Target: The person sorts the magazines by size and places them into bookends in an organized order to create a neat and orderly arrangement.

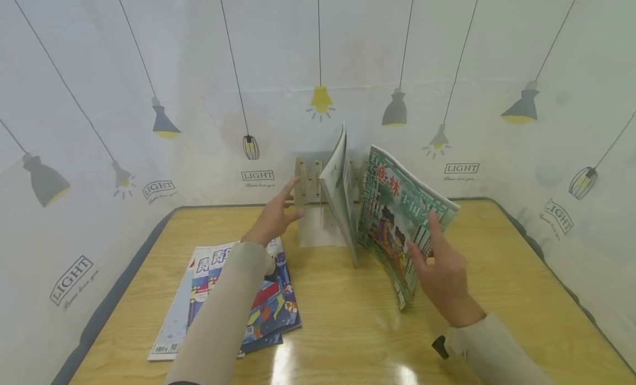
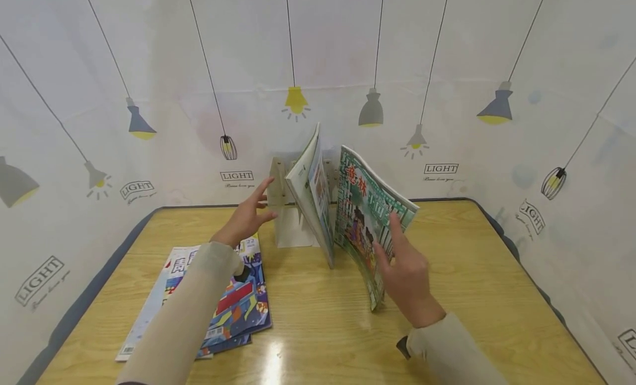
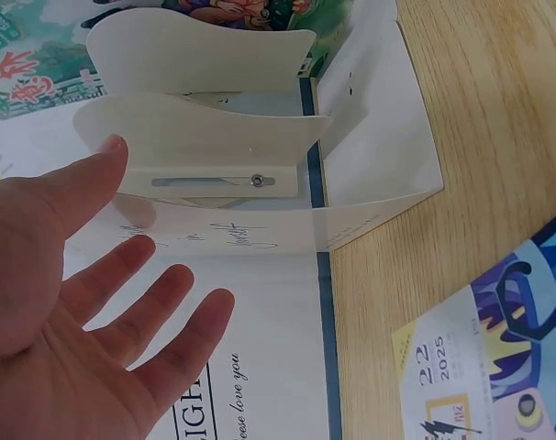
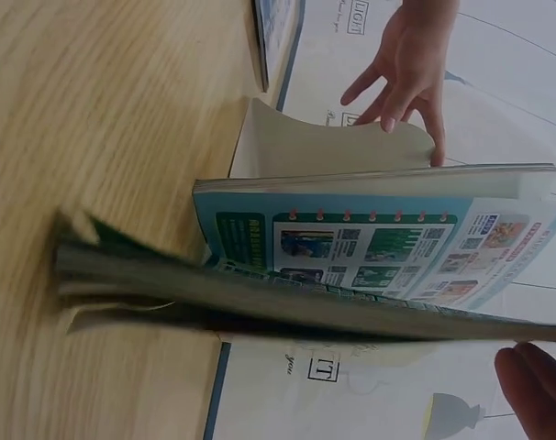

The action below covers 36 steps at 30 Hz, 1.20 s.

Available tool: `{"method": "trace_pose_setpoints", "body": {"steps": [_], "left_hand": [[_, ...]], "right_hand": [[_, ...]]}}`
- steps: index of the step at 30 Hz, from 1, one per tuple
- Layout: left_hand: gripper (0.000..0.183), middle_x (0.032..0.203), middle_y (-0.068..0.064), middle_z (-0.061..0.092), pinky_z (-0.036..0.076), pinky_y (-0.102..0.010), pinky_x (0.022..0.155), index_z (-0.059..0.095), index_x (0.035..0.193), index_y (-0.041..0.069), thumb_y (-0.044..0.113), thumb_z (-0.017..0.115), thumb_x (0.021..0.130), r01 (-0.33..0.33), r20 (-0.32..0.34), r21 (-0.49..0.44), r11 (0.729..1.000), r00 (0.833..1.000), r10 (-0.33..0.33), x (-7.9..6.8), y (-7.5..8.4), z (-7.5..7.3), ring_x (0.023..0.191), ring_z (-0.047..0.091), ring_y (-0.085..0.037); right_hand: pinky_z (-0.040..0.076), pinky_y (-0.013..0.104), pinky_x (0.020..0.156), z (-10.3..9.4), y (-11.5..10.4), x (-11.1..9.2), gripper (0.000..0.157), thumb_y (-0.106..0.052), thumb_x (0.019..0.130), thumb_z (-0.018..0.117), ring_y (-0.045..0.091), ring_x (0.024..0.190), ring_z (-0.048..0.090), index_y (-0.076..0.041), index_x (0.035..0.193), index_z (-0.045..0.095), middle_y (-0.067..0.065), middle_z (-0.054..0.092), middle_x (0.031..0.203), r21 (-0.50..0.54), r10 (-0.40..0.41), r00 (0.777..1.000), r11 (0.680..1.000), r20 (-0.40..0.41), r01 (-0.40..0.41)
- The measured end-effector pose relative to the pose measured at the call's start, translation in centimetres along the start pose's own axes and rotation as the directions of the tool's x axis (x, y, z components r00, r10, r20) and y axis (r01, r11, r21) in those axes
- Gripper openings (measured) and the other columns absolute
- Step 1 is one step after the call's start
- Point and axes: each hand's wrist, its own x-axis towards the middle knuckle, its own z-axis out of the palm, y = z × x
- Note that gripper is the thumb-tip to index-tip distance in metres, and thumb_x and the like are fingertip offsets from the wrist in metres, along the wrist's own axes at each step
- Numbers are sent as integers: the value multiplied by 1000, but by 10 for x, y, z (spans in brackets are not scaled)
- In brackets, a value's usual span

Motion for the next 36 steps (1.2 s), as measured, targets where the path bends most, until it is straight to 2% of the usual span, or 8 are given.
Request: {"method": "trace_pose_setpoints", "body": {"steps": [6,12,19,21,25,27,32,36], "left_hand": [[89,145,-20,43,44,-58,97,11,155,42,17,68,92,5,3,-5,1000,1000,-5,1,0,1,127,47,-37],[88,145,-20,43,44,-59,96,11,155,41,19,68,92,1,5,-9,1000,1000,-1,1,-2,1,128,46,-38],[87,146,-20,42,43,-59,98,11,155,41,19,68,92,5,11,-11,1000,1000,-5,1,-2,1,128,46,-38],[88,146,-20,42,43,-59,98,12,155,41,18,68,92,9,9,-14,1000,1000,-9,2,-3,1,128,46,-37],[88,146,-19,42,42,-60,98,11,154,44,19,68,92,14,12,-21,1000,1000,-13,4,-3,1,129,46,-36],[89,146,-19,42,42,-59,99,10,154,45,20,68,92,15,14,-17,1000,1000,-15,4,-2,1,129,46,-35],[89,146,-19,42,42,-58,99,10,155,43,19,68,92,9,9,-5,1000,1000,-9,2,-1,1,128,46,-35],[88,146,-20,42,42,-58,100,10,156,40,18,68,92,0,6,-5,1000,1000,0,1,-1,0,128,47,-36]], "right_hand": [[44,22,34,-1,0,-5,60,-11,85,49,27,51,63,13,140,39,29,54,130,111,-5,997,994,82,-4],[49,23,38,1,-1,-6,62,-11,86,47,30,57,66,12,142,36,29,50,135,148,7,991,989,134,-27],[47,19,39,7,-3,-6,62,-10,87,47,29,57,66,10,144,34,30,49,135,157,10,988,987,156,-35],[48,20,39,9,-3,-6,63,-9,87,47,28,57,66,9,145,33,31,50,134,161,20,986,986,165,-47],[52,25,43,13,-3,-6,63,-7,87,47,28,56,65,9,146,32,32,60,117,163,15,988,986,156,-41],[53,27,44,17,-2,-6,62,-6,87,47,28,56,65,9,146,32,32,60,115,158,9,989,987,147,-32],[51,27,40,27,-1,-5,63,-7,88,47,26,53,64,7,147,31,32,58,122,152,11,991,988,135,-31],[51,29,40,34,-1,-4,63,-6,88,47,26,52,63,6,147,31,32,62,106,149,28,990,988,141,-49]]}}
